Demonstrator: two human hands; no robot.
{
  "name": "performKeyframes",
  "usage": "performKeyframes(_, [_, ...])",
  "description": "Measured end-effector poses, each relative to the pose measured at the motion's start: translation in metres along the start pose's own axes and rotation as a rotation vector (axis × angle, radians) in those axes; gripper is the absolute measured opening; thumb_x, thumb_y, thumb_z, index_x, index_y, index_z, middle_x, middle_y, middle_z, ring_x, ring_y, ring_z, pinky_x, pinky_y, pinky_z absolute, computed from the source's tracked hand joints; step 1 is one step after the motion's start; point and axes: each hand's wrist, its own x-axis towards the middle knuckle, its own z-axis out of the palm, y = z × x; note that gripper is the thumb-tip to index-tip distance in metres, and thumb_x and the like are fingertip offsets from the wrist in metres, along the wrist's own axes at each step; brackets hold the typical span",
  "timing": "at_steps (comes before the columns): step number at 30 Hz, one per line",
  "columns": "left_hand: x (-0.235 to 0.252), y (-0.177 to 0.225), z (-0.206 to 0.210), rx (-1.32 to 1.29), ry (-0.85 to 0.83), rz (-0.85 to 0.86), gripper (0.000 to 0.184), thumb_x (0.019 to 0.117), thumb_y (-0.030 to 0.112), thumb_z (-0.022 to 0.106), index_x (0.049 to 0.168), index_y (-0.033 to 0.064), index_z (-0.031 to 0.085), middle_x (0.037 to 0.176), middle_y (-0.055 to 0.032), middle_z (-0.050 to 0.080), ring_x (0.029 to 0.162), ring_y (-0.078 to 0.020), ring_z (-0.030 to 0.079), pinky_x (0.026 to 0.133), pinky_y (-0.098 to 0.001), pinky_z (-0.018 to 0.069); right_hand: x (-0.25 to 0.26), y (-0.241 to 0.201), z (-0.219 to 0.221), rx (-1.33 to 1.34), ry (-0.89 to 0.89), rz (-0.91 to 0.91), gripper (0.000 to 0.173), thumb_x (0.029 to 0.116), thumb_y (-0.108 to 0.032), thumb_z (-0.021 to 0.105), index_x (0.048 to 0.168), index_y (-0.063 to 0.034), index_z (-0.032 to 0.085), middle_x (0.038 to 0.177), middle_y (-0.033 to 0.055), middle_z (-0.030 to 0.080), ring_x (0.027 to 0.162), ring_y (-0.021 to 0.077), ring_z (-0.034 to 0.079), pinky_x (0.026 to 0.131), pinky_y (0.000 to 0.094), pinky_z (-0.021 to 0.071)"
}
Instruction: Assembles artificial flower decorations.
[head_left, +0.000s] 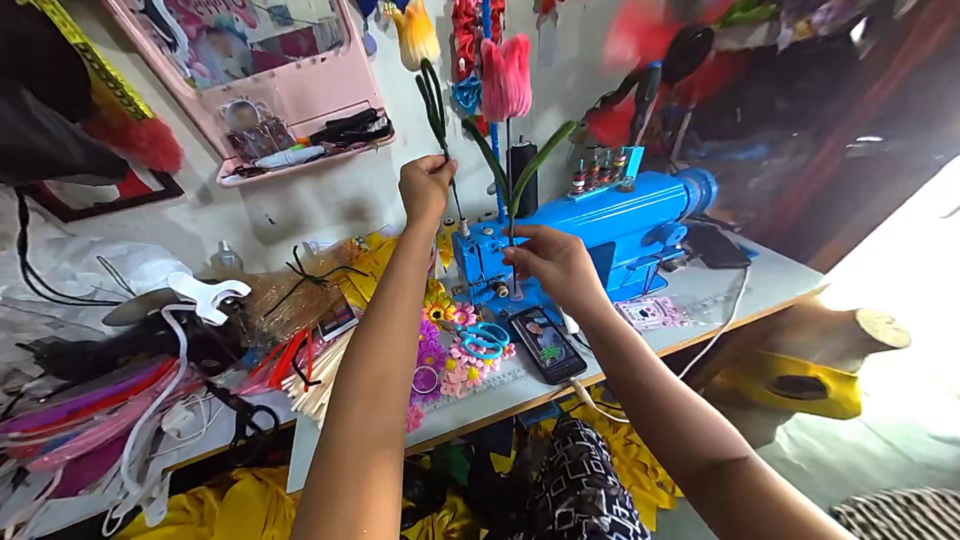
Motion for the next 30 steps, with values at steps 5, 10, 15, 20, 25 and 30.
performKeyframes(5, [0.009,0.014,-0.015,-0.046,0.168,0.097,0.031,0.1019,0.02,0.06,0.118,-0.0049,0.069,0.108,-0.017,0.072,0.099,-0.0223,0.069,0.093,-0.0407,0.0544,0.022,-0.01,0.001,-0.027,0.028,0.003,0.029,0.1008,-0.013,0.064,0.127,-0.0019,0.066,0.09,0.0043,0.073,0.074,0.0072,0.069,0.069,0.0252,0.0595])
performKeyframes(10, [-0.007,0.048,-0.076,-0.092,0.357,0.238,0.029,0.1032,0.021,0.059,0.117,-0.0032,0.068,0.102,-0.0084,0.071,0.086,-0.0111,0.066,0.08,-0.0292,0.0557,0.06,-0.016,0.011,-0.125,0.0,-0.028,0.032,0.1019,-0.016,0.063,0.131,-0.002,0.064,0.096,0.009,0.074,0.078,0.0137,0.071,0.073,0.0335,0.0606])
performKeyframes(15, [-0.094,0.051,-0.123,-0.081,0.403,0.263,0.024,0.1032,0.02,0.061,0.116,0.001,0.066,0.099,0.0004,0.07,0.087,-0.0069,0.067,0.08,-0.0269,0.0575,0.11,-0.005,0.032,-0.185,-0.035,-0.044,0.033,0.1039,-0.017,0.059,0.133,-0.0024,0.063,0.099,0.011,0.074,0.081,0.0176,0.072,0.077,0.0378,0.06])
performKeyframes(20, [-0.197,0.016,-0.139,-0.03,0.357,0.158,0.023,0.1014,0.018,0.064,0.117,0.001,0.067,0.103,0.0004,0.072,0.088,-0.0072,0.069,0.081,-0.0279,0.0591,0.143,0.013,0.047,-0.204,-0.058,-0.008,0.033,0.103,-0.015,0.059,0.133,-0.0033,0.063,0.1,0.013,0.073,0.082,0.0206,0.071,0.077,0.0402,0.0589])
performKeyframes(25, [-0.261,-0.017,-0.148,-0.056,0.372,0.057,0.016,0.0963,0.005,0.064,0.109,-0.0003,0.07,0.093,0.0022,0.075,0.083,-0.0064,0.072,0.078,-0.0246,0.0608,0.151,0.027,0.05,-0.226,-0.063,0.041,0.033,0.103,-0.015,0.06,0.133,-0.0015,0.062,0.1,0.014,0.073,0.081,0.0212,0.071,0.078,0.0396,0.0589])
performKeyframes(30, [-0.287,-0.031,-0.155,-0.089,0.405,0.007,0.014,0.0952,0.003,0.064,0.106,-0.0008,0.071,0.091,0.0023,0.075,0.083,-0.0068,0.072,0.078,-0.0232,0.0609,0.152,0.036,0.049,-0.21,-0.093,0.076,0.032,0.1029,-0.015,0.06,0.132,-0.0019,0.063,0.099,0.0137,0.073,0.079,0.0201,0.071,0.076,0.0384,0.0589])
